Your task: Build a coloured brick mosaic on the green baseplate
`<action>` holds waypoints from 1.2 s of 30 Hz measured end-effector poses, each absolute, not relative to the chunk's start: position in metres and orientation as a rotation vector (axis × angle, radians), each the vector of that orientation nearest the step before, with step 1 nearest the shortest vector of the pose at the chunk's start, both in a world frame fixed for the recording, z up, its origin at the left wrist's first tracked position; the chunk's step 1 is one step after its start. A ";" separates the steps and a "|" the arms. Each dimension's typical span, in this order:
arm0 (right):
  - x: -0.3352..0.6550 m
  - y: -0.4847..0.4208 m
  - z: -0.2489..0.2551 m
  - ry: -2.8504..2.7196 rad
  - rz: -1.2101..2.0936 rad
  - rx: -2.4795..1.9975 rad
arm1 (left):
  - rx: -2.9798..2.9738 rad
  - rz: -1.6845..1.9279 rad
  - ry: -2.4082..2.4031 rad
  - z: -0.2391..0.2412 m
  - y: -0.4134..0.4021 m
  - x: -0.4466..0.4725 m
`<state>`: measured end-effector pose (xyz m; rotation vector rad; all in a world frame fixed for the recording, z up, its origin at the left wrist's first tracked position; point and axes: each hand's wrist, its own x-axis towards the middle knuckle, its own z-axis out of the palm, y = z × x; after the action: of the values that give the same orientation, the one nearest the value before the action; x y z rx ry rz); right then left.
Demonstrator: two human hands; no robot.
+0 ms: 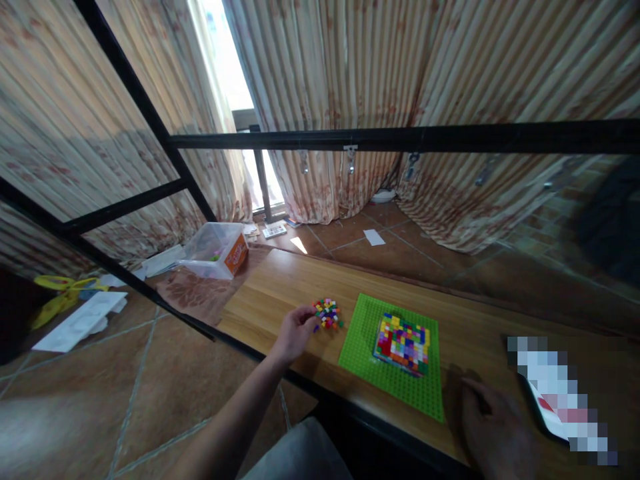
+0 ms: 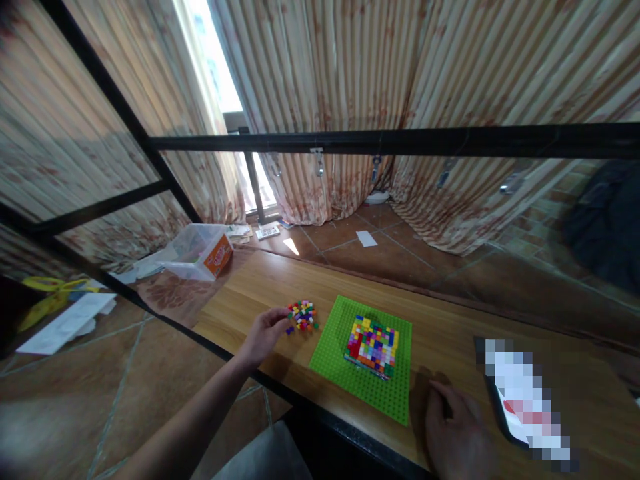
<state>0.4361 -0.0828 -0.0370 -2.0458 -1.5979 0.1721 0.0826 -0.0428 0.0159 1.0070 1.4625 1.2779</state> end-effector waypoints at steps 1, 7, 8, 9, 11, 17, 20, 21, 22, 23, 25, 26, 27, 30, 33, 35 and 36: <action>0.436 -0.083 -0.037 -1.604 0.171 -2.048 | 0.877 1.287 1.404 0.015 -0.045 0.083; 0.436 -0.083 -0.039 -1.595 0.138 -2.041 | 0.443 1.230 1.179 0.019 -0.058 0.074; 0.437 -0.083 -0.040 -1.594 0.140 -2.053 | 0.433 1.239 1.162 0.020 -0.060 0.073; 0.437 -0.083 -0.040 -1.595 0.146 -2.069 | 0.428 1.248 1.154 0.021 -0.061 0.072; 0.438 -0.082 -0.042 -1.598 0.164 -2.100 | 0.430 1.264 1.156 0.024 -0.062 0.071; 0.437 -0.083 -0.039 -1.603 0.153 -2.054 | 0.538 1.302 1.252 0.026 -0.063 0.075; 0.435 -0.084 -0.037 -1.611 0.149 -2.029 | 0.706 1.336 1.379 0.021 -0.060 0.077; 0.434 -0.084 -0.036 -1.608 0.150 -2.027 | 0.753 1.335 1.416 0.018 -0.059 0.077; 0.434 -0.084 -0.035 -1.602 0.152 -2.031 | 0.789 1.330 1.446 0.016 -0.057 0.077; 0.434 -0.084 -0.035 -1.594 0.158 -2.038 | 0.813 1.324 1.469 0.014 -0.056 0.078; 0.434 -0.084 -0.035 -1.575 0.162 -2.057 | 0.860 1.312 1.503 0.011 -0.053 0.078; 0.434 -0.084 -0.035 -1.573 0.161 -2.061 | 0.927 1.288 1.547 0.011 -0.051 0.078; 0.434 -0.083 -0.036 -1.577 0.158 -2.065 | 1.030 1.245 1.617 0.011 -0.050 0.078; 0.435 -0.082 -0.036 -1.599 0.148 -2.072 | 1.516 0.938 1.923 0.014 -0.045 0.078; 0.437 -0.082 -0.038 -1.628 0.142 -2.061 | 1.814 0.640 2.094 0.017 -0.040 0.077; 0.437 -0.082 -0.039 -1.629 0.135 -2.047 | 1.846 0.585 2.119 0.018 -0.036 0.077; 0.437 -0.083 -0.039 -1.628 0.134 -2.045 | 1.844 0.580 2.121 0.018 -0.035 0.077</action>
<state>0.4373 -0.0828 -0.0388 -2.0446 -1.6276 0.1341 0.0773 -0.0350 0.0177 1.8441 2.1214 0.5796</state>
